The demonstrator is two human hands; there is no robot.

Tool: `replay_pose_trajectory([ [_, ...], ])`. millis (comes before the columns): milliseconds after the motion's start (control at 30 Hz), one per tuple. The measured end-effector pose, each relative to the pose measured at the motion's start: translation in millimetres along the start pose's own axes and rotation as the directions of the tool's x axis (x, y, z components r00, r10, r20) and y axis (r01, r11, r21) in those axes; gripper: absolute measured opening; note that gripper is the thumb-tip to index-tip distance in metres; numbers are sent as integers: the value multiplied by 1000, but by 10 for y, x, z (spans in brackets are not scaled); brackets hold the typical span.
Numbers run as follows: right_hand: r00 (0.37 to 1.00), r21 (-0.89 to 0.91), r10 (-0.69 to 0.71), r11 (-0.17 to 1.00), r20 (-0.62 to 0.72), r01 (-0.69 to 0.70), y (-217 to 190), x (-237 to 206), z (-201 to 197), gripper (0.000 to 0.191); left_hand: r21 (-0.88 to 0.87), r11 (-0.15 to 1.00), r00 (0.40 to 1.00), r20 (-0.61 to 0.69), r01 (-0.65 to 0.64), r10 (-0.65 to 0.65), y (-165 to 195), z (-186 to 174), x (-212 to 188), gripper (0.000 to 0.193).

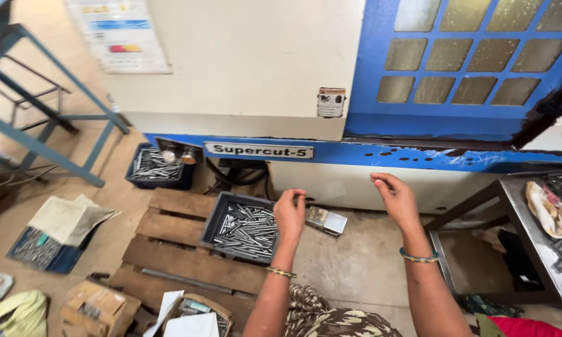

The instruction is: The person operates a metal turning machine by opening the safety door, inserting a metal rod into the chuck, and closing the door. They repeat this process for multiple rods, retrieving them from a nearby tray and placing them into the machine.

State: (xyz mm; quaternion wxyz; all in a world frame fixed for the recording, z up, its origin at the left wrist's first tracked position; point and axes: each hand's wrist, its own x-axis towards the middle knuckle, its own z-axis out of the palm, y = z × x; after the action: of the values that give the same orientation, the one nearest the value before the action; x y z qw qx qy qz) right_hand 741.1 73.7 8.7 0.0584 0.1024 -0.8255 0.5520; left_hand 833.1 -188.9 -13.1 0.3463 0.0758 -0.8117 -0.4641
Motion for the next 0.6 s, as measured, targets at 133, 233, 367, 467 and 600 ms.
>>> replay_pose_trajectory([
  [133, 994, -56, 31, 998, -107, -37, 223, 204, -343, 23, -32, 997, 984, 166, 77, -70, -59, 674, 228, 9],
  [233, 984, -75, 10, 997, -179, -24, 405, 305, -707, 25, 82, 992, 957, 265, 100, -118, -81, 1244, 285, 24],
  [367, 955, -169, -45, 986, -292, -5, 721, 474, -1186, 26, 57, 988, 911, 382, 141, -152, -50, 1859, 354, 36],
  [467, 939, -138, -49, 990, -341, 1, 1005, 708, -1587, 23, 92, 977, 871, 442, 194, -214, 76, 2404, 438, 31],
  [600, 924, -168, -1, 983, -382, -69, 1390, 1206, -2288, 20, -144, 984, 854, 520, 108, -18, 466, 3348, 558, 19],
])
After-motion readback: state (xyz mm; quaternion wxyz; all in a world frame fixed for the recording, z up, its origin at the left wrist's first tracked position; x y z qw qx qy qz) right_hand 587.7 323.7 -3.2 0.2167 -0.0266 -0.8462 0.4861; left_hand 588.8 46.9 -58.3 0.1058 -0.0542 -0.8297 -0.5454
